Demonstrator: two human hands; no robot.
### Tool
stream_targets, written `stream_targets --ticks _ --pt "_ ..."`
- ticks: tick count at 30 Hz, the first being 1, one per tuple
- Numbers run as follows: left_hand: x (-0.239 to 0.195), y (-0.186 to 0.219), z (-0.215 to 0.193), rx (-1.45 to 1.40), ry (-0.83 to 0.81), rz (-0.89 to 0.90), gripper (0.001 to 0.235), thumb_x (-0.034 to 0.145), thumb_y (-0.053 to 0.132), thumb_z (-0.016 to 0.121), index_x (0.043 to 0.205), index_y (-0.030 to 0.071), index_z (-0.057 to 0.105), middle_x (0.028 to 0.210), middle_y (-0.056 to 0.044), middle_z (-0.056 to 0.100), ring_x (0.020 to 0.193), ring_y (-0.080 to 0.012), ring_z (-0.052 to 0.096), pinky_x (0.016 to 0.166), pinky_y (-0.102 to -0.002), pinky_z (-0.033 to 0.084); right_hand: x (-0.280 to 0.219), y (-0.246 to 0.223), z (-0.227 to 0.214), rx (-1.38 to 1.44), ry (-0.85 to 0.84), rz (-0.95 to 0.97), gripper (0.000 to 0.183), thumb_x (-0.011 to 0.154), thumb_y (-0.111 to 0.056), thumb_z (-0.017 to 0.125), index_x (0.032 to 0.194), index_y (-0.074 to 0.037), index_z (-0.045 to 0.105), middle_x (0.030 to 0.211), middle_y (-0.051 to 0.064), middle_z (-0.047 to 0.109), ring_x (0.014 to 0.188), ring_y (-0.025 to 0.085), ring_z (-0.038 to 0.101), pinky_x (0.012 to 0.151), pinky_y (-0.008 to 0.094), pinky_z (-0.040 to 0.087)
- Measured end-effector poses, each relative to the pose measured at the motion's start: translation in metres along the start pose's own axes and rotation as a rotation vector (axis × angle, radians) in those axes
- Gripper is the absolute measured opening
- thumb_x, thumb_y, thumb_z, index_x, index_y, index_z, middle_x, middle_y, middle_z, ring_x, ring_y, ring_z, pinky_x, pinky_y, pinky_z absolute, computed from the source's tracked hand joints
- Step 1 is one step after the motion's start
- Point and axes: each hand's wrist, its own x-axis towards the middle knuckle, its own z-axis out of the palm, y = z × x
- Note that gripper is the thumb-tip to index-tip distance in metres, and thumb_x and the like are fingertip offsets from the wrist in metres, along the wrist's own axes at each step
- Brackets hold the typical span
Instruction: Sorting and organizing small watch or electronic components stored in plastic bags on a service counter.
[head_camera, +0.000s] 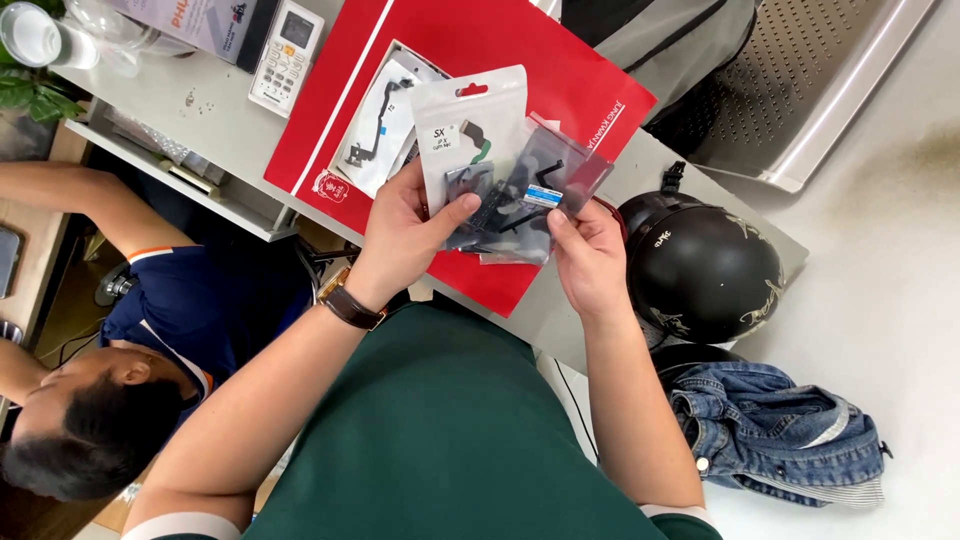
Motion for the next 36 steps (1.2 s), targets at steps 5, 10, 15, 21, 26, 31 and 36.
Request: stream_targets --ticks 5,10,15,21,26,31,36 --pt "0.002 0.007 0.001 0.014 0.041 0.006 0.047 0.092 0.013 0.080 0.130 -0.006 0.060 0.116 -0.021 0.073 0.114 -0.0243 0.067 0.099 -0.042 0.057 0.000 -0.020 0.020 -0.049 -0.013 -0.025 0.023 0.101 -0.010 0.064 0.122 -0.001 0.069 0.114 0.014 0.075 0.107 0.020 0.072 0.104 0.037 0.055" --pt "0.001 -0.004 -0.002 0.116 0.151 -0.005 0.050 0.084 0.018 0.090 0.121 -0.005 0.066 0.109 -0.022 0.075 0.109 -0.0247 0.069 0.095 -0.042 0.057 0.000 -0.035 0.039 -0.215 0.081 0.061 0.019 0.089 -0.006 0.082 0.104 -0.006 0.072 0.089 0.003 0.072 0.083 0.009 0.065 0.074 0.024 0.056" --pt "0.002 0.004 0.005 0.072 0.130 -0.022 0.039 0.090 0.023 0.083 0.114 -0.003 0.069 0.098 -0.018 0.076 0.098 -0.0236 0.073 0.091 -0.040 0.058 0.005 -0.019 0.038 -0.184 0.099 0.089 0.017 0.089 -0.007 0.082 0.103 -0.004 0.073 0.089 0.005 0.073 0.084 0.010 0.065 0.074 0.027 0.057" --pt "0.004 -0.022 -0.013 -0.006 0.171 0.019 0.033 0.108 0.032 0.056 0.105 0.002 0.070 0.088 -0.008 0.075 0.093 -0.0118 0.067 0.087 -0.032 0.059 0.004 -0.003 0.008 0.093 0.177 0.103 0.020 0.097 -0.012 0.073 0.116 -0.007 0.070 0.102 0.009 0.075 0.094 0.022 0.072 0.087 0.041 0.061" --pt "0.004 -0.010 -0.033 -0.055 0.218 0.132 0.029 0.110 0.020 0.055 0.131 0.001 0.057 0.108 -0.016 0.073 0.100 -0.0265 0.074 0.088 -0.039 0.062 -0.005 -0.025 -0.014 0.187 0.283 0.100 0.017 0.098 -0.017 0.071 0.114 -0.012 0.069 0.100 0.004 0.077 0.094 0.018 0.076 0.091 0.035 0.063" --pt "-0.003 -0.032 -0.049 0.145 0.103 0.025 0.043 0.104 0.002 0.060 0.145 0.004 0.046 0.116 -0.016 0.066 0.104 -0.0228 0.066 0.089 -0.040 0.060 -0.016 -0.035 -0.043 -0.121 0.345 0.072 0.016 0.099 -0.017 0.074 0.113 -0.014 0.067 0.101 -0.001 0.074 0.095 0.012 0.069 0.095 0.034 0.060" --pt "0.004 -0.099 -0.021 0.117 0.105 -0.051 0.055 0.099 0.003 0.064 0.149 0.004 0.042 0.120 -0.029 0.069 0.108 -0.0366 0.070 0.088 -0.047 0.060 -0.015 -0.008 -0.043 -0.366 0.312 0.094 0.021 0.097 -0.017 0.078 0.113 -0.012 0.067 0.099 -0.003 0.069 0.094 0.008 0.063 0.092 0.031 0.058"
